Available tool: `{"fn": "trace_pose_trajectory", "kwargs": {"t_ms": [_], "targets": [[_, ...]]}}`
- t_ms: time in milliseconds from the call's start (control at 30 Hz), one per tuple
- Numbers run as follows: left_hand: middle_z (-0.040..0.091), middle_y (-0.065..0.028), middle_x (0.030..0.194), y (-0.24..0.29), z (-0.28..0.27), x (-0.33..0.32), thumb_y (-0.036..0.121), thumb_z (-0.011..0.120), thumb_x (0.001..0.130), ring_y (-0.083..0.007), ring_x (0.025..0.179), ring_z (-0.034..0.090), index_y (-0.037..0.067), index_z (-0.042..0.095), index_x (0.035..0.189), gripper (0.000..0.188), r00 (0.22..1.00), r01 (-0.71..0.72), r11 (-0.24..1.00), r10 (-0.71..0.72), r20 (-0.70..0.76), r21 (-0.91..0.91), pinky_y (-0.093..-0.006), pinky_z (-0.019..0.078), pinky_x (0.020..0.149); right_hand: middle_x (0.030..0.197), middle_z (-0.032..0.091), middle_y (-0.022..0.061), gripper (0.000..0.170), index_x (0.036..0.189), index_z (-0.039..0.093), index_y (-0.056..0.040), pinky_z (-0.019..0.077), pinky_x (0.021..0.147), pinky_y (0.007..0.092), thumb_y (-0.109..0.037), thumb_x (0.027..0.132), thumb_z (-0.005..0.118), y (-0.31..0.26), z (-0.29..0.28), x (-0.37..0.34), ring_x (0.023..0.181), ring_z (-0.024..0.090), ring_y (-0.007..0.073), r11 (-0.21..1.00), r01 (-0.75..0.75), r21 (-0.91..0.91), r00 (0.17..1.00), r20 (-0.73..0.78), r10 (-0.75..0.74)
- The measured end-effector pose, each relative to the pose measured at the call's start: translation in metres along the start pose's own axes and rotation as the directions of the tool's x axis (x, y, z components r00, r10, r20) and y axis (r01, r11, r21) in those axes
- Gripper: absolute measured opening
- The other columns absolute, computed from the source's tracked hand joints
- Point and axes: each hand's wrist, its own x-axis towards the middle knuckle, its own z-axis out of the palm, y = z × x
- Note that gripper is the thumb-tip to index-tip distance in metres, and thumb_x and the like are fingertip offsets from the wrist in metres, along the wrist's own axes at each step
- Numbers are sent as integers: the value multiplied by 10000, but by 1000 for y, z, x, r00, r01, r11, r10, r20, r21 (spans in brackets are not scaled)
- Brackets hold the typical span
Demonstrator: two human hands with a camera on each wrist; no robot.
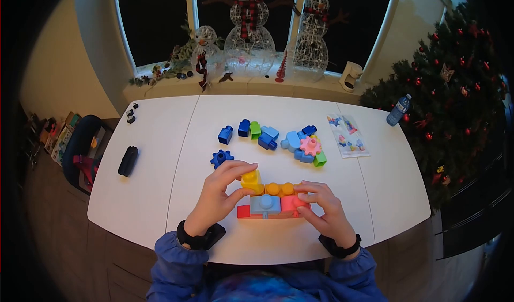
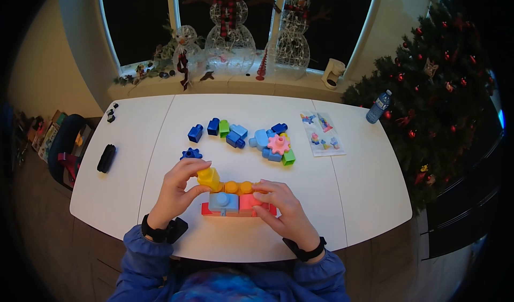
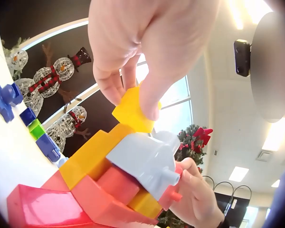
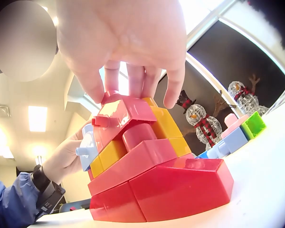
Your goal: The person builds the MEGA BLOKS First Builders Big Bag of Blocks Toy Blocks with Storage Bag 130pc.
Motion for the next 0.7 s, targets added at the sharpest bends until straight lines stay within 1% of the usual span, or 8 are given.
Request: {"fn": "trace_pose_trajectory", "kwargs": {"t_ms": [100, 200, 400, 500, 600, 700], "targets": [[661, -118, 1263, 13, 6, 0, 10, 840, 834, -259, 1136, 651, 64, 695, 1328, 517, 999, 51, 999, -51, 18, -4, -339, 538, 981, 1298, 699, 142, 292, 1141, 688, -63, 508, 1061, 463, -29, 872, 796, 1, -1, -1, 1301, 607, 395, 1000, 1, -2, 1000, 2, -1], [670, -129, 1233, 16, 9, -2, 14, 804, 867, -281, 1126, 660, 74, 696, 1332, 481, 999, 4, 998, -7, 46, 70, -346, 542, 976, 1301, 699, 142, 294, 1143, 689, -62, 507, 1063, 463, -30, 872, 797, 2, 0, -1, 1304, 606, 394, 1000, 1, 3, 1000, 1, -1], [663, -139, 1240, 6, 7, -5, -10, 668, 953, -293, 1134, 657, 68, 696, 1308, 365, 994, -9, 1000, 12, 106, -22, -367, 539, 986, 1308, 699, 139, 284, 1129, 694, -61, 506, 1062, 462, -37, 868, 803, 2, -1, -1, 1311, 601, 390, 1000, 6, 0, 1000, 7, -6], [659, -147, 1242, 0, 9, -4, -39, 631, 954, -313, 1118, 658, 103, 713, 1316, 397, 996, 1, 998, 5, 94, -60, -366, 546, 972, 1311, 698, 137, 282, 1126, 694, -60, 506, 1061, 461, -42, 867, 806, 3, -1, -1, 1313, 599, 390, 1000, 1, -1, 1000, 11, -1], [655, -151, 1256, 0, 9, -4, -36, 634, 951, -318, 1134, 655, 104, 719, 1304, 390, 993, 46, 995, -36, 112, -93, -366, 539, 992, 1312, 699, 137, 278, 1123, 694, -59, 507, 1059, 460, -45, 869, 805, 3, -1, -1, 1315, 598, 389, 1000, -1, 2, 1000, 8, 1], [656, -160, 1288, -1, 8, -6, -27, 636, 959, -339, 1167, 644, 98, 682, 1356, 419, 989, 58, 992, -42, 141, -115, -384, 524, 1021, 1315, 697, 139, 276, 1119, 692, -58, 508, 1058, 459, -47, 868, 806, 2, -1, -1, 1317, 596, 391, 1000, 1, 0, 1000, 14, -1]]}}
